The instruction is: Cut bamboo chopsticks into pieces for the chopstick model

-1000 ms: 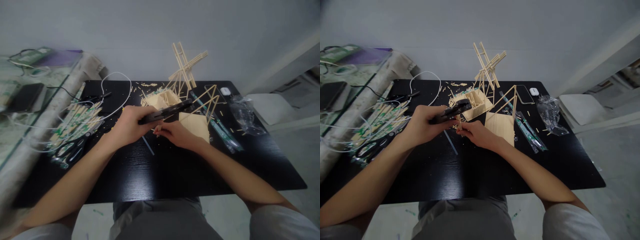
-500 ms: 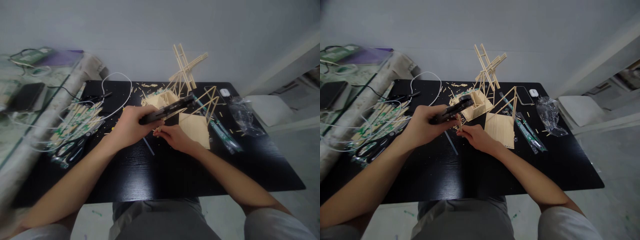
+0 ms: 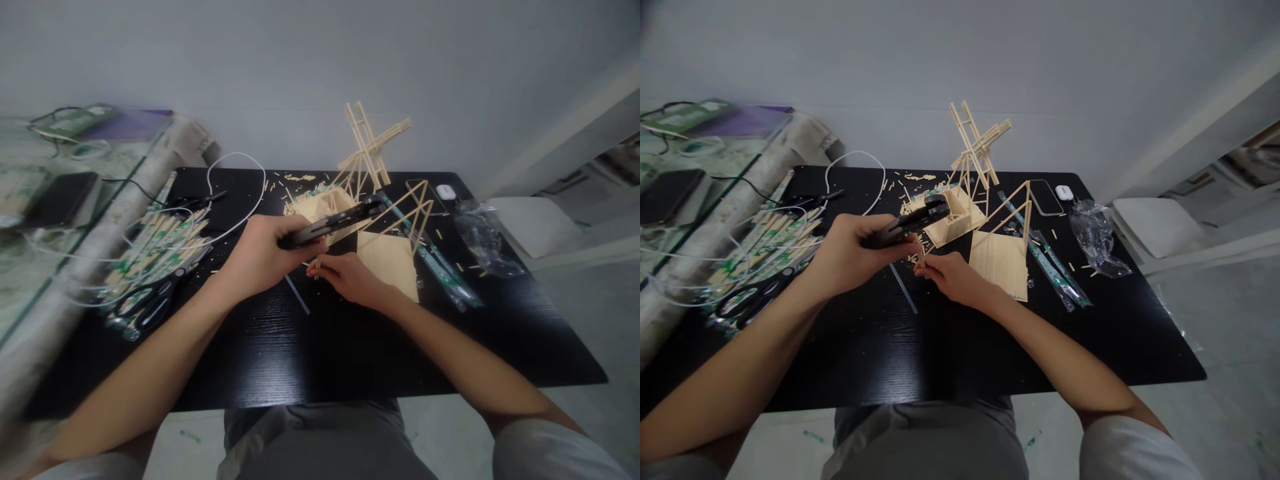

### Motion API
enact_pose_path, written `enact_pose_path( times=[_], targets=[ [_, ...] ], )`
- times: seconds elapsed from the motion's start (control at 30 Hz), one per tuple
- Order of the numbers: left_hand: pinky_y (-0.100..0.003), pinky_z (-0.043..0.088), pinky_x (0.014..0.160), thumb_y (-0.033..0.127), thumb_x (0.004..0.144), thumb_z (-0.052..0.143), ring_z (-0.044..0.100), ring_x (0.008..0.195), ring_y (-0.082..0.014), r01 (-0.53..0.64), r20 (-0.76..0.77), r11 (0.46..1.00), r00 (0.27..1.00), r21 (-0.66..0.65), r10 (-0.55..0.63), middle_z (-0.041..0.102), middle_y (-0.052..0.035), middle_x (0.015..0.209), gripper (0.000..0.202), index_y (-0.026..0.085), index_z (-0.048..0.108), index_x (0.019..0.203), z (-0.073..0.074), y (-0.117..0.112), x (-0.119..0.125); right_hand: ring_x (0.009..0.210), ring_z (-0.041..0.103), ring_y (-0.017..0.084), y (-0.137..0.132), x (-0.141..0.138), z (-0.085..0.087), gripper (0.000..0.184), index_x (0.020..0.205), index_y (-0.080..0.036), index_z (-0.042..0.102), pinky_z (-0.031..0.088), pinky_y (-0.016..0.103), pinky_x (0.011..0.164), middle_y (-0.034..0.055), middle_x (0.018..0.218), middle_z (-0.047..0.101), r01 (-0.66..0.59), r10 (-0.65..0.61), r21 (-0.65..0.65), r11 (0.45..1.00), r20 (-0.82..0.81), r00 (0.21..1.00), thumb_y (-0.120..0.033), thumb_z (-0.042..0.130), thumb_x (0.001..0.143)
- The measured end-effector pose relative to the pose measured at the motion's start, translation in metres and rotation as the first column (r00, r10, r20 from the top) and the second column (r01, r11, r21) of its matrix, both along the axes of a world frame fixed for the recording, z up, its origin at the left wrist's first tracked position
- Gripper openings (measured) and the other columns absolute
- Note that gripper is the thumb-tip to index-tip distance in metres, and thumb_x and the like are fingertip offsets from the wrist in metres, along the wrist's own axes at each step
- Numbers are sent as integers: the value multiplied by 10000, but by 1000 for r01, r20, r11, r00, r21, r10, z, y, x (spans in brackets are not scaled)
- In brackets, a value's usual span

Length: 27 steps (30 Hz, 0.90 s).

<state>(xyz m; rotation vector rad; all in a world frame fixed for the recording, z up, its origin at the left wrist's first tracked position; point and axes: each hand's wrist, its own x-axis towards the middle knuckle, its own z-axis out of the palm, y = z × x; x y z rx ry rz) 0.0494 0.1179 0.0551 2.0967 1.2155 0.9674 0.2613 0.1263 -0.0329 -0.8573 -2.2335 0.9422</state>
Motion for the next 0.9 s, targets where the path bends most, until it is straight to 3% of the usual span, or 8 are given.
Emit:
enact_pose_path(
  times=[0.17, 0.3, 0.47, 0.6, 0.8, 0.9],
  targets=[
    [-241, 324, 557, 300, 857, 762, 442, 600, -92, 20, -4, 999, 1000, 34, -20, 519, 48, 617, 208, 154, 707, 719, 2, 4, -2, 946, 804, 211, -1, -2, 0, 182, 1005, -184, 749, 592, 314, 858, 70, 1011, 836, 32, -32, 7, 999, 23, 999, -237, 582, 1056],
    [-236, 319, 554, 290, 862, 750, 436, 595, -90, 31, -7, 999, 1000, 45, -30, 504, 50, 609, 228, 161, 667, 693, 2, 5, -3, 935, 798, 222, 0, 0, 11, 109, 986, -193, 769, 587, 311, 851, 65, 1014, 833, 49, -48, -38, 998, 25, 999, -250, 677, 1000],
    [-235, 321, 555, 304, 857, 759, 421, 600, -94, 34, -2, 998, 999, 47, -34, 486, 50, 609, 260, 164, 636, 676, 1, 5, -3, 847, 781, 200, 0, -1, 34, 178, 1073, -207, 782, 588, 291, 780, 30, 964, 831, 126, -133, -65, 990, -129, 983, -338, 722, 970],
    [-236, 328, 565, 334, 874, 751, 439, 614, -97, 19, -22, 999, 1000, 38, -19, 510, 50, 625, 274, 163, 634, 696, 1, 5, -2, 825, 777, 189, -2, -7, 35, 176, 1033, -214, 813, 572, 281, 758, 26, 956, 843, 168, -171, -28, 985, -202, 964, -312, 669, 1003],
    [-229, 411, 644, 371, 942, 679, 563, 676, -120, 58, -203, 998, 978, 27, -52, 680, 29, 774, 185, 190, 702, 909, 14, -1, -13, 679, 737, 150, -2, -8, 26, 189, 1025, -207, 817, 529, 246, 669, 16, 871, 839, 188, -171, 75, 979, -190, 967, -335, 680, 1011],
    [-267, 483, 726, 409, 973, 613, 659, 787, -175, 57, -359, 995, 933, 80, -24, 746, -29, 945, 239, 212, 693, 1082, 24, -4, -33, 747, 759, 160, -2, -8, 26, 216, 970, -204, 807, 539, 253, 705, 30, 930, 845, 180, -162, 88, 980, -179, 970, -354, 663, 1027]
  ],
)
